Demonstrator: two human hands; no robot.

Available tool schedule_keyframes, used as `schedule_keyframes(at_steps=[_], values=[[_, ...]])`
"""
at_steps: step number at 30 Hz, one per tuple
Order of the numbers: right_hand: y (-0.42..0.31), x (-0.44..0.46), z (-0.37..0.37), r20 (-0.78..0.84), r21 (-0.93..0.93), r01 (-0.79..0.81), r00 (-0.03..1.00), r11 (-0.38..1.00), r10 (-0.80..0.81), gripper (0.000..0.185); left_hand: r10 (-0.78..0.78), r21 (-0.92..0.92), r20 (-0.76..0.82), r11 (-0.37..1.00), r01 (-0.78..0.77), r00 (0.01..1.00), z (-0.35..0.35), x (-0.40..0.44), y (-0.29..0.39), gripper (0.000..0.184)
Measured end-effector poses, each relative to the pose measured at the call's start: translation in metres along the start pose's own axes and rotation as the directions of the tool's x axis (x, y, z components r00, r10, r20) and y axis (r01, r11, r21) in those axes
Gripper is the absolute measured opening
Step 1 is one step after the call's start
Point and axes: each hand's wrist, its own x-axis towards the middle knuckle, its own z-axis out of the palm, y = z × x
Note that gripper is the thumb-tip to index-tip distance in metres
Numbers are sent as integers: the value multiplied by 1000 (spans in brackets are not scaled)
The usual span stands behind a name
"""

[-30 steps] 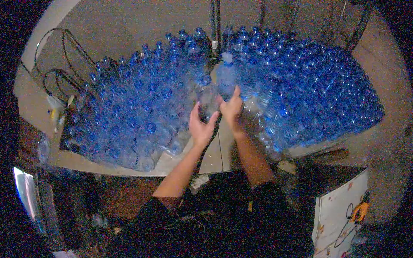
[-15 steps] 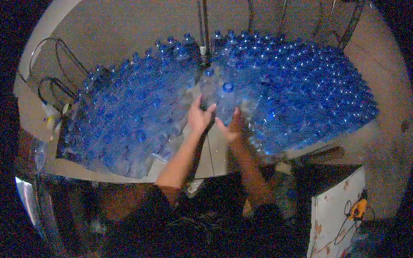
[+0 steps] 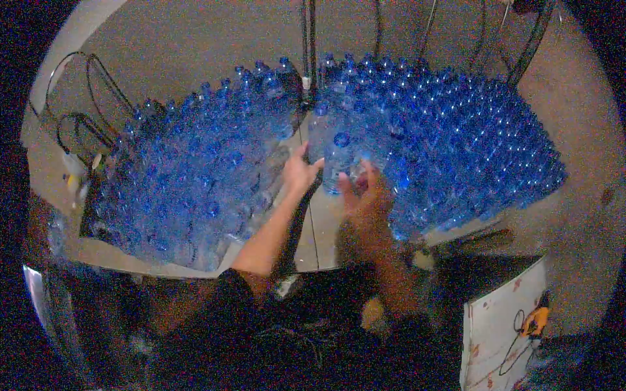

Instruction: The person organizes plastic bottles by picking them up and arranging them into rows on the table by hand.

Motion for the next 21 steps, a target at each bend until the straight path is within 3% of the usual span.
schedule_keyframes(at_steps=[4, 5, 7, 10, 11, 12, 14, 16, 18, 21], values=[[-27, 39, -17, -99, -77, 223, 968, 972, -230, 48, 18, -29, 10, 999, -18, 1000, 0, -1, 0, 80], [-39, 47, -21, -125, -60, 265, 954, 962, -271, 47, 36, -44, -56, 998, -39, 998, 6, -5, -8, 80], [-44, 71, -23, 54, -160, 338, 941, 928, -333, 47, 52, -67, -193, 996, -66, 980, 17, -18, -27, 81], [-42, 100, -17, 336, -268, 375, 900, 888, -278, 48, 62, -58, -64, 996, -66, 996, -15, -81, -18, 80], [-42, 105, -13, 418, -300, 376, 878, 876, -234, 48, 105, -186, 48, 978, -95, 993, -22, -105, -30, 73], [-48, 104, -12, 435, -327, 380, 873, 865, -219, 48, 167, -313, 150, 943, -114, 974, -34, -126, -44, 67], [-63, 101, -16, 457, -383, 379, 870, 843, -184, 47, 477, -531, 322, 806, -261, 818, -100, -160, -49, 51], [-46, 109, -8, 444, -366, 414, 865, 834, -234, 44, 478, -428, 529, 864, -266, 701, -154, -182, -66, 38], [-50, 114, -1, 428, -391, 452, 861, 802, -277, 41, 253, -274, 645, 957, -91, 721, -222, -200, -74, 41], [-102, 112, 3, 445, -407, 533, 825, 742, -348, 35, 167, -229, 567, 973, -41, 806, -275, -229, -134, 43]])
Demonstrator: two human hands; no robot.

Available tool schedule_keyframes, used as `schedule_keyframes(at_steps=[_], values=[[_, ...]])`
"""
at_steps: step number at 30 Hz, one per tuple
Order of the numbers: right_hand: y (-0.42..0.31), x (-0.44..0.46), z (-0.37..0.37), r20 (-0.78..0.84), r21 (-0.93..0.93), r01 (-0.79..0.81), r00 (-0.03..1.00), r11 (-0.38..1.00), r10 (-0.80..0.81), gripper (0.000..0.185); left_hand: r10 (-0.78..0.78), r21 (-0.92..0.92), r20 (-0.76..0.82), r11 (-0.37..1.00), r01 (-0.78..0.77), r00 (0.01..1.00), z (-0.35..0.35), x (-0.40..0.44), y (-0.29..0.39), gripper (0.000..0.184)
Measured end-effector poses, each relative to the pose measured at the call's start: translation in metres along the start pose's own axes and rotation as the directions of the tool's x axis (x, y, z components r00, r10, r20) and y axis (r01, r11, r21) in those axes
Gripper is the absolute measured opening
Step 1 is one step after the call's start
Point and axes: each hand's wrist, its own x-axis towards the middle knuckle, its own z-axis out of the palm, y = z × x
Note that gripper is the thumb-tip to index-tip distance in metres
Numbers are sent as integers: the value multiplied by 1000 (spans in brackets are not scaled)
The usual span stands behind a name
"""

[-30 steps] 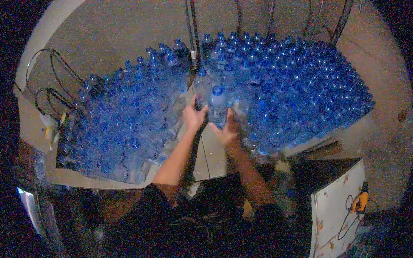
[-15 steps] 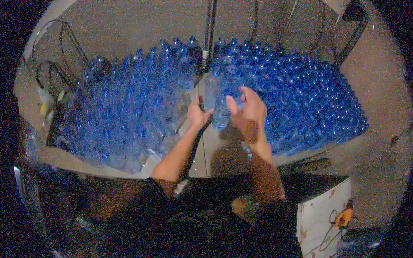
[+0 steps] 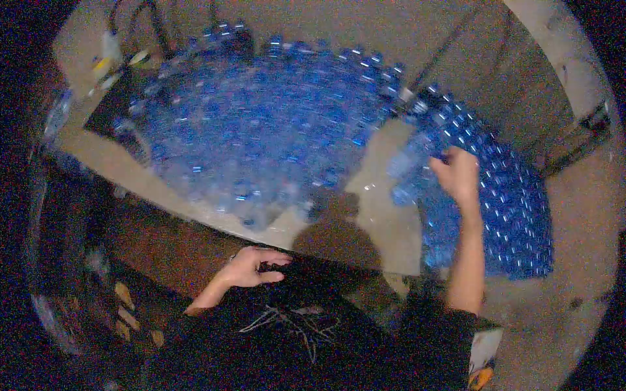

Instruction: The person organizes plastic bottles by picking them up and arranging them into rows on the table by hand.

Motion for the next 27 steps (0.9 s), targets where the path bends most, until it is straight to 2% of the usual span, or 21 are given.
schedule_keyframes(at_steps=[3, 4, 5, 7, 9, 12, 14, 16, 18, 19, 20, 21, 22, 23, 24, 26, 27], values=[[-65, 39, -55, -111, -58, 33, 993, 998, -40, 26, -70, 30, -48, 997, 72, 996, -34, -51, -48, 47], [-82, 56, -77, -182, 21, 97, 979, 995, -92, 23, -157, 42, -52, 986, 159, 986, -46, -66, -60, 49], [-85, 85, -91, -195, 113, 85, 979, 990, -61, 26, -207, 44, -76, 977, 211, 975, -60, -81, -68, 48], [-155, 120, -149, -122, 174, -37, 991, 984, 59, 29, -300, 42, -113, 951, 306, 947, -86, -111, -85, 48], [-144, 196, -175, -8, 228, -11, 1000, 974, 13, 30, -335, 9, -179, 940, 342, 925, -102, -131, -122, 48], [-249, 223, -153, -161, 223, 261, 960, 939, -229, 31, -434, -14, -241, 896, 444, 868, -136, -157, -123, 48], [-285, 272, -116, 85, 629, 156, 960, 761, -266, 31, -458, -11, -271, 881, 473, 847, -153, -172, -123, 49], [-332, 301, -63, 70, 615, 245, 930, 749, -362, 30, -484, -100, -303, 873, 478, 821, -169, -191, -130, 48], [-386, 311, -7, 193, 594, 101, 945, 798, -263, 28, -515, -167, -346, 856, 489, 784, -178, -209, -134, 48], [-400, 319, 25, 159, 594, 178, 930, 785, -332, 27, -532, -188, -369, 845, 500, 762, -183, -218, -135, 48], [-417, 323, 53, 244, 564, 159, 906, 811, -347, 27, -551, -210, -391, 834, 511, 737, -186, -227, -139, 47], [-432, 329, 85, 243, 513, 217, 891, 830, -383, 28, -548, -219, -406, 836, 504, 731, -187, -235, -146, 47], [-456, 316, 100, 252, 367, 233, 907, 901, -337, 34, -546, -228, -421, 837, 498, 724, -186, -242, -155, 47], [-459, 328, 141, 95, 146, 328, 934, 933, -343, 42, -544, -236, -438, 838, 493, 716, -184, -249, -163, 46], [-470, 332, 164, 220, 81, 312, 921, 947, -322, 47, -540, -210, -456, 837, 505, 707, -183, -255, -166, 46], [-469, 348, 222, 188, 47, 340, 921, 939, -342, 44, -530, -152, -490, 834, 530, 692, -182, -265, -170, 45], [-471, 347, 235, 188, 6, 341, 923, 940, -336, 43, -549, -185, -484, 825, 533, 681, -180, -267, -172, 46]])
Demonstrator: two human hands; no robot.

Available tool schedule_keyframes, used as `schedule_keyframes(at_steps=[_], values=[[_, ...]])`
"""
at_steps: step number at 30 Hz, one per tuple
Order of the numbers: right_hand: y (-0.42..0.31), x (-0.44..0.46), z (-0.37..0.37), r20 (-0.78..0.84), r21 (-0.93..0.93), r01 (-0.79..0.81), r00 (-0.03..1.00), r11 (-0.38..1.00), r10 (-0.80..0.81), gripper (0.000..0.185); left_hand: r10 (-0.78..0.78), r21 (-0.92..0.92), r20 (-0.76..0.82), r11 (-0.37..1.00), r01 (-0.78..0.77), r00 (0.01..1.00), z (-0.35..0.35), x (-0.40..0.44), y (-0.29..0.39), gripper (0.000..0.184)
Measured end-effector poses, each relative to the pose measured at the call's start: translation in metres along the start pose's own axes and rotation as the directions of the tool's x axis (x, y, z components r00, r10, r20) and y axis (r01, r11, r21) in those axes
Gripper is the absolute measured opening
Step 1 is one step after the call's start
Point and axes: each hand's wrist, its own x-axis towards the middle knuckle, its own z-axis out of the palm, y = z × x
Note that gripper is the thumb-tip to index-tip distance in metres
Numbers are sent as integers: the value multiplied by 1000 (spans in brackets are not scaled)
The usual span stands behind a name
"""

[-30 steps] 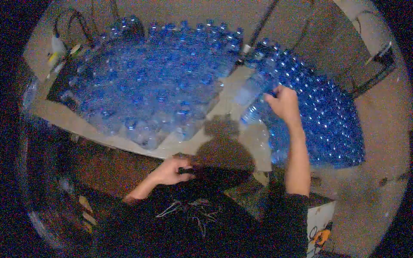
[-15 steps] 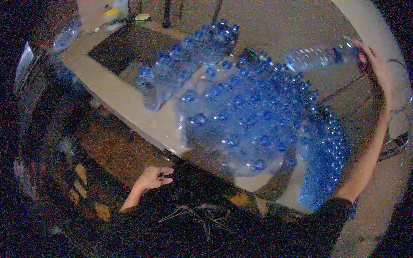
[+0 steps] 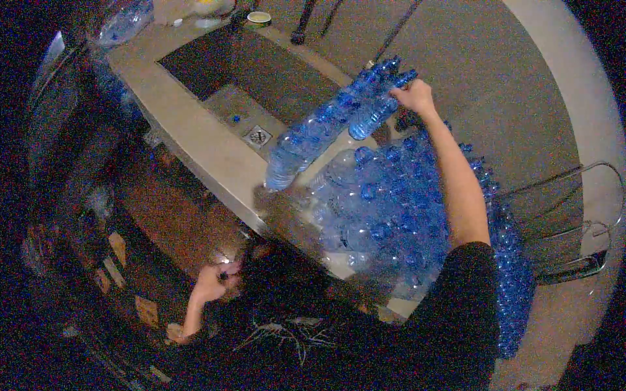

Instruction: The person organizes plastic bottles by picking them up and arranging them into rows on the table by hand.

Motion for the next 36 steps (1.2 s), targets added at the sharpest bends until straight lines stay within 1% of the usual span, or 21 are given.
schedule_keyframes(at_steps=[3, 6, 7, 10, 11, 14, 18, 19, 21, 22, 23, 24, 25, 26, 27, 28, 29, 31, 32, 34, 36], values=[[-3, 1, 17, -26, 155, 2, 1000, 988, 2, 45, -62, -61, 12, 996, 63, 998, -1, -2, -6, 47], [-7, -8, -3, -58, 70, 54, 997, 996, -50, 47, -89, -74, 42, 993, 92, 995, -3, 5, -1, 48], [-23, -28, -44, 197, 211, -83, 979, 974, 41, 46, -86, -59, 41, 994, 88, 995, -4, 8, 3, 48], [25, -21, -54, 221, -162, 55, 975, 985, -18, 45, 9, -57, 35, 998, -7, 999, 2, 18, -5, 47], [41, -24, -59, 348, -166, 107, 936, 980, -43, 45, 54, -61, 29, 997, -53, 998, 3, 22, -9, 47], [64, -46, -50, 456, -318, 164, 890, 934, -1, 42, 108, -71, 86, 992, -102, 990, 4, 26, 3, 47], [61, -77, -46, 280, -121, 150, 954, 981, -111, 33, 55, -7, 183, 998, -55, 982, 10, 26, 27, 47], [58, -84, -56, 196, -124, 76, 979, 989, -51, 30, 68, 68, 178, 994, -81, 982, 10, 21, 42, 46], [72, -107, -95, -11, -65, 71, 997, 995, -72, 30, 123, 101, 224, 984, -149, 967, 23, 17, 59, 46], [79, -127, -128, -35, 76, 16, 999, 997, -13, 34, 145, 117, 244, 977, -178, 959, 31, 13, 67, 45], [99, -139, -149, -133, 29, 67, 989, 997, -63, 35, 142, 50, 286, 985, -163, 948, 37, 6, 90, 43], [106, -168, -182, -96, 249, -12, 995, 968, 37, 29, 143, -23, 346, 989, -144, 927, 49, 5, 104, 42], [118, -197, -206, -194, 282, 13, 980, 959, 44, 25, 251, -35, 357, 966, -255, 900, 63, 3, 120, 42], [129, -226, -233, -302, 76, 27, 953, 997, -3, 27, 356, -52, 368, 930, -363, 859, 79, 2, 137, 42], [140, -260, -249, -349, 353, 27, 931, 935, 105, 32, 418, 14, 403, 887, -462, 814, 92, 0, 165, 43], [171, -283, -260, -397, 421, 67, 910, 905, 117, 35, 469, 75, 442, 830, -553, 764, 106, -2, 193, 44], [179, -318, -274, -487, 442, 127, 865, 888, 119, 34, 527, 16, 480, 794, -608, 701, 128, -3, 214, 45], [199, -379, -282, -719, 419, 150, 657, 896, 226, 33, 633, -173, 536, 730, -661, 558, 176, -6, 255, 47], [205, -408, -283, -774, 385, 123, 582, 915, 248, 33, 683, -293, 550, 696, -655, 480, 201, -9, 278, 48], [212, -463, -278, -864, 334, 42, 414, 942, 288, 32, 744, -472, 503, 663, -580, 441, 249, -21, 330, 51], [230, -510, -260, -822, 387, 44, 468, 921, 324, 30, 832, -392, 248, 555, -733, 497, 308, -24, 365, 62]])
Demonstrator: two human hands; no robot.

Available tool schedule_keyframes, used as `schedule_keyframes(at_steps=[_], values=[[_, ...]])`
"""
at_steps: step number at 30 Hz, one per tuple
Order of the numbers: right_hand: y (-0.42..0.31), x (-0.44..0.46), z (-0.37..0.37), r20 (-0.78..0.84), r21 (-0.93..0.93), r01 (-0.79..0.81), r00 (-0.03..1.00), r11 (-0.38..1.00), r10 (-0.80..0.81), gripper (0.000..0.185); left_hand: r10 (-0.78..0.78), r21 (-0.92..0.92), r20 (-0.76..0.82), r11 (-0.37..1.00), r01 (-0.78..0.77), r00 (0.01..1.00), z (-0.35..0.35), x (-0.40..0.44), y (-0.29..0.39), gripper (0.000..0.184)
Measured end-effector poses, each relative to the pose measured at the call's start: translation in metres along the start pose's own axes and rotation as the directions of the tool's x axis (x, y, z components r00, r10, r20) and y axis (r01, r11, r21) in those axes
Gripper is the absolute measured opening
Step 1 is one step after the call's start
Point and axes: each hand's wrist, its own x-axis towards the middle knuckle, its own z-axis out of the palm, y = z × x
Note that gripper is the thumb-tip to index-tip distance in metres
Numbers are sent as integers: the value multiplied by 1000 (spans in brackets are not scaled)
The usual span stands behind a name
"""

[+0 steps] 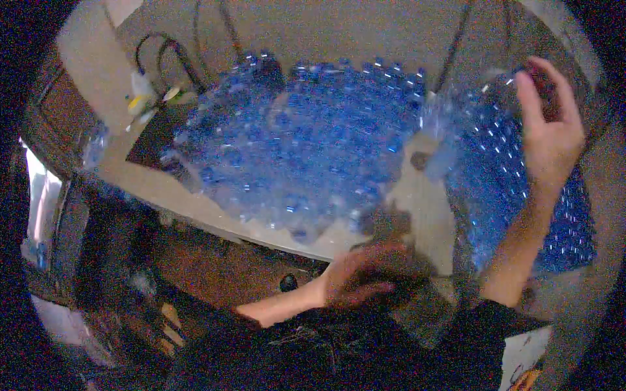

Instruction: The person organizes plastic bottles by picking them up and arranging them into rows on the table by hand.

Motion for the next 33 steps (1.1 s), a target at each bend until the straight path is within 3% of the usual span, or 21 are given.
schedule_keyframes(at_steps=[1, 3, 4, 5, 6, 8, 10, 11, 14, 17, 20, 23, 26, 33], values=[[11, -17, -17, 22, -5, -28, 999, 1000, 28, 29, 78, 71, -102, 995, -71, 992, 21, 17, -2, 69], [22, -49, -41, 212, -140, -181, 955, 973, 208, 30, 64, 155, -265, 988, -23, 962, 54, 48, -1, 76], [30, -66, -42, 231, -152, -188, 948, 970, 220, 32, 67, 189, -345, 982, -1, 936, 70, 63, -1, 79], [41, -81, -43, 340, -135, -305, 879, 943, 333, 33, 4, 213, -349, 974, 75, 937, 86, 74, -7, 79], [55, -96, -41, 388, -190, -278, 860, 942, 332, 32, -59, 244, -359, 957, 154, 931, 98, 82, -19, 79], [79, -125, -36, 389, -33, -329, 866, 944, 316, 35, -143, 259, -370, 933, 250, 918, 113, 92, -49, 78], [95, -142, -27, 294, 184, -528, 834, 829, 466, 41, -207, 223, -363, 927, 301, 909, 121, 98, -77, 76], [106, -152, -21, 261, 296, -600, 799, 743, 542, 44, -165, 260, -423, 920, 294, 891, 121, 101, -81, 75], [176, -222, 20, 116, 145, -717, 696, 682, 708, 55, -42, 344, -562, 896, 280, 826, 120, 121, -94, 72], [209, -278, 61, 159, -168, -506, 833, 846, 530, 67, 56, 420, -617, 867, 268, 785, 118, 134, -126, 71], [229, -290, 99, -29, -165, -408, 912, 898, 409, 78, 43, 399, -657, 866, 300, 752, 117, 142, -138, 73], [214, -275, 96, 115, -243, -529, 817, 813, 565, 85, 76, 398, -671, 876, 272, 737, 115, 146, -150, 75], [195, -255, 86, 217, -279, -647, 677, 710, 703, 85, 4, 351, -687, 877, 328, 727, 115, 148, -150, 77], [224, -285, 111, 149, -286, -503, 817, 816, 556, 81, -34, 359, -666, 861, 360, 745, 114, 149, -156, 79]])
